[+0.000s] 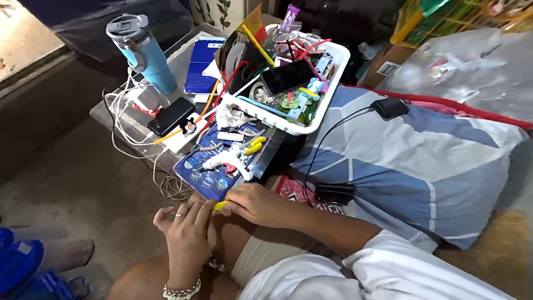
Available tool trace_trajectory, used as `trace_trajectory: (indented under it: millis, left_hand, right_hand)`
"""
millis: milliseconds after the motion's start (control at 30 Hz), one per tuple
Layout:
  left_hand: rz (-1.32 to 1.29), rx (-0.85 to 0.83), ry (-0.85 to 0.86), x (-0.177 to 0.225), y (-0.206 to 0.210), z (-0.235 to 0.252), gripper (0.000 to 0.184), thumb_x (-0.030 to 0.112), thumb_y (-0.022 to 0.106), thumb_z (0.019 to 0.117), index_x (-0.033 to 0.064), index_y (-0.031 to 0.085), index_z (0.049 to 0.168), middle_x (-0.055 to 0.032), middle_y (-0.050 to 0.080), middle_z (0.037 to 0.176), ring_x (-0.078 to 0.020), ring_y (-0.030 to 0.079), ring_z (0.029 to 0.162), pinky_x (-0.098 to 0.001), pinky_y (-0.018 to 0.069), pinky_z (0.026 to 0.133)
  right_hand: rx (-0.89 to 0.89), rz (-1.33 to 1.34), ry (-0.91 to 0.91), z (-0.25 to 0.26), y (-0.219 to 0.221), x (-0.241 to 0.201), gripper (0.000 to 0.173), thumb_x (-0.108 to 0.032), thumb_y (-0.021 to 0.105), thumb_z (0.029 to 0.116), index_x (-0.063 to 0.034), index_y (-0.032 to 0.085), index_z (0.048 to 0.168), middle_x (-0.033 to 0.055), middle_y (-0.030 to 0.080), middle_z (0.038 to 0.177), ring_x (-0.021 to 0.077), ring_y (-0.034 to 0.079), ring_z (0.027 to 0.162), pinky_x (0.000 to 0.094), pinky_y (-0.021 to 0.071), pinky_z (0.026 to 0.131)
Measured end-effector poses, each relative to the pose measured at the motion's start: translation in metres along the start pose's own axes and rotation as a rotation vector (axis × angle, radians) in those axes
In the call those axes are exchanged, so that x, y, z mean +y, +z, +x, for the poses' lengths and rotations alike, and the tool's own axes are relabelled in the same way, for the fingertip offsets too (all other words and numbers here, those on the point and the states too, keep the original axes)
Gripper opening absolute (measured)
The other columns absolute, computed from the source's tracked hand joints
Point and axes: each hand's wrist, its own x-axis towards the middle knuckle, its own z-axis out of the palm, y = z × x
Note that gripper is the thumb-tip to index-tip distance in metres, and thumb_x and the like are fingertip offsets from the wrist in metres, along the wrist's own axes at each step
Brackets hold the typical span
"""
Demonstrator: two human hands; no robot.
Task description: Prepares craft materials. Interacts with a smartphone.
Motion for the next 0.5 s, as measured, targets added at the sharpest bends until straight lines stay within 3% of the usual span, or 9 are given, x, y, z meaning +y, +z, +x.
trace_trajectory:
  millis: [267,500]
  left_hand:
    - [-0.138,-0.014,0.044,-0.008,-0.004,0.000,0.034,0.034,0.044,0.1024,0.0217,0.075,0.096,0.0034,0.073,0.086,-0.0119,0.064,0.093,-0.0477,0.0251,0.104]
    - [-0.152,-0.054,-0.006,-0.007,-0.005,-0.008,0.033,0.033,0.047,0.1012,0.0216,0.078,0.096,0.0031,0.073,0.084,-0.0115,0.063,0.089,-0.0477,0.0256,0.103]
  right_hand:
    - [-0.004,0.101,0.040,-0.003,0.004,-0.001,0.039,-0.024,0.044,0.1101,0.0023,0.065,0.090,0.0139,0.061,0.074,0.0269,0.064,0.074,0.0406,0.0516,0.072]
    - [0.017,0.003,-0.022,-0.005,0.012,0.006,0.038,-0.026,0.045,0.1100,-0.0003,0.064,0.089,0.0118,0.060,0.073,0.0273,0.063,0.076,0.0392,0.0517,0.073]
